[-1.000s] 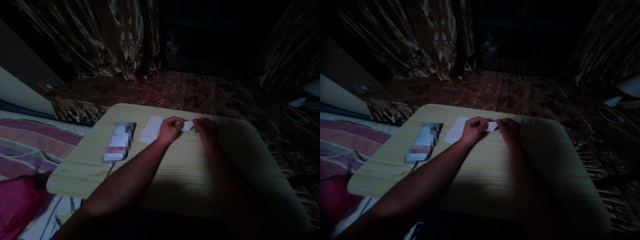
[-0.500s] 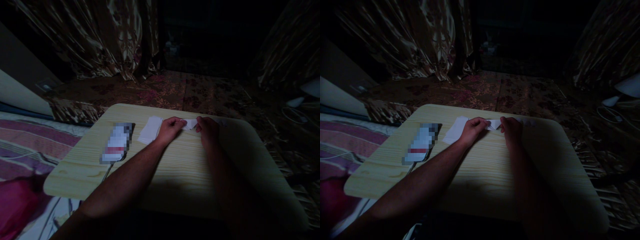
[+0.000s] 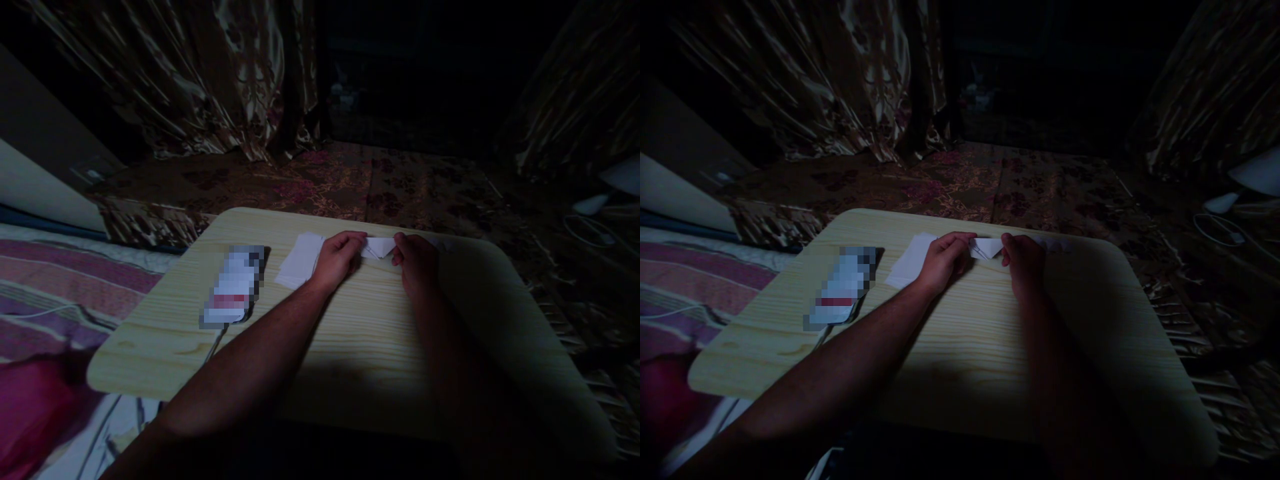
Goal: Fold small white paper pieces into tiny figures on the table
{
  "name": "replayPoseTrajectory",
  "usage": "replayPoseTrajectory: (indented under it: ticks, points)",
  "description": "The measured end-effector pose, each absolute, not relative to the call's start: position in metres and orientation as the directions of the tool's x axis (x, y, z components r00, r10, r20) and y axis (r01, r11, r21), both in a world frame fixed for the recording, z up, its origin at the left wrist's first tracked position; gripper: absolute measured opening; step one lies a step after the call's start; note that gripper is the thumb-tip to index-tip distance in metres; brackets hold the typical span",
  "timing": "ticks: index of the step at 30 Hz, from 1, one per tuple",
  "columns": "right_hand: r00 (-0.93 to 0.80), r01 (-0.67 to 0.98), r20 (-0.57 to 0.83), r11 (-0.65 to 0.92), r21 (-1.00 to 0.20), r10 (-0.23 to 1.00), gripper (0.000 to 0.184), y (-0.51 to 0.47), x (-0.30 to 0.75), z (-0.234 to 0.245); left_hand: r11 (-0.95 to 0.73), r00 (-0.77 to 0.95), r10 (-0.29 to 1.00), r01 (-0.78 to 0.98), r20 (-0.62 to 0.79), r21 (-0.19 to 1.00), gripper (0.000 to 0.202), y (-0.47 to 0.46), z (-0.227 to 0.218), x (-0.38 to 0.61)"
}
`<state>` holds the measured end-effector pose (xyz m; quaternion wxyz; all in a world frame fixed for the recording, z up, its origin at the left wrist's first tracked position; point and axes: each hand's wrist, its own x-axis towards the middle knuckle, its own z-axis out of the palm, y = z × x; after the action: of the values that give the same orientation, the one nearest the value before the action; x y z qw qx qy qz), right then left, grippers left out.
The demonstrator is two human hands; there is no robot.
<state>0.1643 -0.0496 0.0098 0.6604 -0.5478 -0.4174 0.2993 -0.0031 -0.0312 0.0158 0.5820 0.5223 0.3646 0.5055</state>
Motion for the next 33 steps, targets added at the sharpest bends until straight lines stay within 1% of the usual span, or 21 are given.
replayPoseTrajectory:
  ticks: [3, 6, 8, 12, 16, 19, 22, 25, 27, 33]
  points:
    - [0.459, 0.036, 0.219, 0.229, -0.973, 0.861, 0.04, -0.05, 0.164, 0.01, -0.037, 0.217, 0.973, -0.206, 0.082, 0.978, 0.04, -0.032, 0.013, -0.001]
    - [0.424, 0.07, 0.211, 0.2, -0.977, 0.88, 0.041, -0.052, 0.162, 0.012, -0.046, 0.215, 0.973, -0.186, 0.087, 0.981, 0.037, -0.032, 0.011, 0.0]
    - [0.408, 0.092, 0.218, 0.197, -0.976, 0.887, 0.039, -0.054, 0.16, 0.014, -0.054, 0.197, 0.977, -0.155, 0.084, 0.986, 0.034, -0.032, 0.01, -0.001]
    - [0.385, 0.061, 0.217, 0.21, -0.976, 0.897, 0.037, -0.056, 0.157, 0.016, -0.052, 0.141, 0.987, -0.139, 0.072, 0.989, 0.035, -0.029, 0.01, -0.002]
    - [0.354, 0.073, 0.19, 0.175, -0.982, 0.916, 0.029, -0.057, 0.156, 0.015, -0.032, 0.12, 0.991, -0.177, 0.054, 0.984, 0.033, -0.027, 0.009, -0.001]
    - [0.332, 0.114, 0.172, 0.142, -0.983, 0.927, 0.023, -0.058, 0.154, 0.017, -0.029, 0.119, 0.992, -0.183, 0.052, 0.983, 0.033, -0.028, 0.008, 0.0]
    - [0.315, 0.163, 0.172, 0.125, -0.979, 0.933, 0.02, -0.061, 0.152, 0.02, -0.066, 0.108, 0.991, -0.141, 0.082, 0.988, 0.033, -0.029, 0.008, 0.0]
    - [0.314, 0.159, 0.175, 0.13, -0.979, 0.933, 0.019, -0.063, 0.151, 0.023, -0.17, 0.06, 0.983, -0.066, 0.174, 0.983, 0.028, -0.028, 0.007, -0.002]
    - [0.32, 0.151, 0.17, 0.127, -0.98, 0.932, 0.019, -0.064, 0.15, 0.025, -0.208, 0.047, 0.976, -0.048, 0.211, 0.977, 0.025, -0.027, 0.006, -0.003]
    - [0.274, 0.159, 0.143, 0.102, -0.982, 0.951, 0.02, -0.064, 0.149, 0.025, -0.159, 0.089, 0.982, -0.103, 0.168, 0.982, 0.022, -0.026, 0.003, -0.001]
